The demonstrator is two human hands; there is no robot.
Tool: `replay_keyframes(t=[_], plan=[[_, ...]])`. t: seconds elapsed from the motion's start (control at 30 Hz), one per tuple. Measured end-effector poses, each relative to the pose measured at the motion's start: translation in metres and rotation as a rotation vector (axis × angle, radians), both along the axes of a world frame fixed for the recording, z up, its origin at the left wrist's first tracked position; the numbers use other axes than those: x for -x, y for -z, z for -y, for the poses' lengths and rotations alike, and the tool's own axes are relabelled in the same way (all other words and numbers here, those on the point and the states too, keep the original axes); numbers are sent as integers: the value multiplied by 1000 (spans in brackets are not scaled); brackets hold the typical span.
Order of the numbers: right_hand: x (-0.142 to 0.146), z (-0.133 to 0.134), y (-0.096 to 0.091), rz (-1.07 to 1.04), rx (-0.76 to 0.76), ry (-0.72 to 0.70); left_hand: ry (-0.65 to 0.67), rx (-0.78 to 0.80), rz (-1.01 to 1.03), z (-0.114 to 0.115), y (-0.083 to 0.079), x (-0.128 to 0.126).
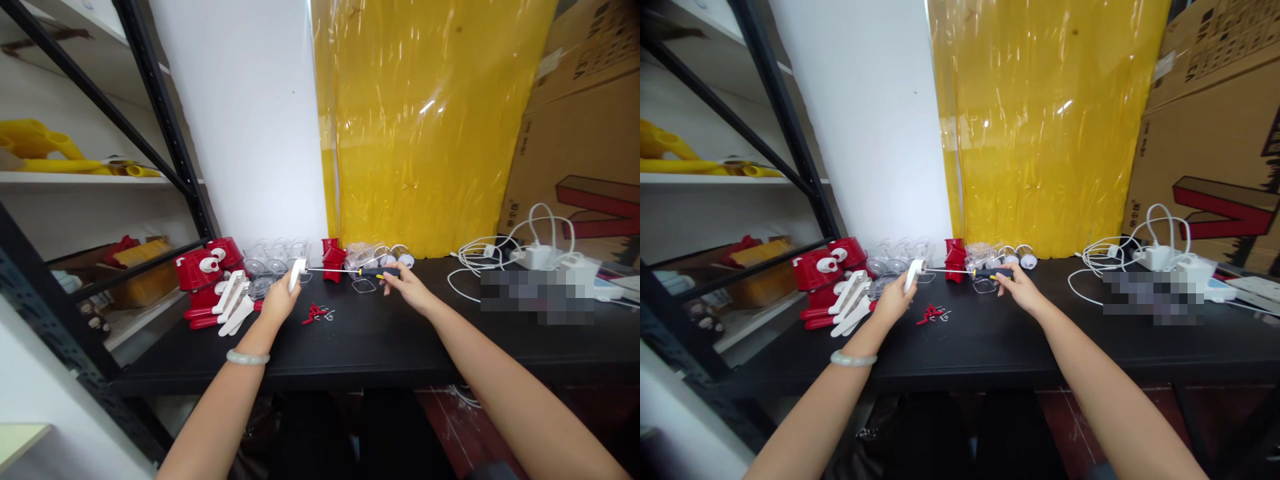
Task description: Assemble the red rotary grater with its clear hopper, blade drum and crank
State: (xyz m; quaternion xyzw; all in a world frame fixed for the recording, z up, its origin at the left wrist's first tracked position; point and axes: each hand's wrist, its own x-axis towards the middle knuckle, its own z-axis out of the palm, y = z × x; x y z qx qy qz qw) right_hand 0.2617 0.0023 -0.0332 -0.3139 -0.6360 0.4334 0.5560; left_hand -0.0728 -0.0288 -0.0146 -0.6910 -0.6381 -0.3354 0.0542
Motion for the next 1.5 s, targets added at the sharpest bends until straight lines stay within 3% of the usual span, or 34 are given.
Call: replay_keyframes(t=[0.2,0.4,0.5,0.67,0.87,1.0,1.17,1.37,1.5], plan=[[-3,-2,5,188,93,78,-24,20,-28,1,-2,-2],[1,1,0,-11,3,16,-13,-3,-17,2,-2,-1],[-2,1,0,81,-64,29,-13,4,-24,3,-3,-1],[-5,0,1,276,42,133,-1,10,-35,3,-3,-2],[2,3,-1,14,31,33,1,-8,8,0,-1,-1],[-2,3,0,125,-46,60,-1,-7,-8,3,-3,-2],[-2,5,1,303,17,99,-26,13,-5,4,-5,-3],[5,6,0,50,47,27,-27,-3,5,4,-4,-3],[2,4,1,82,-37,12,-59,10,-9,5,-5,-3]])
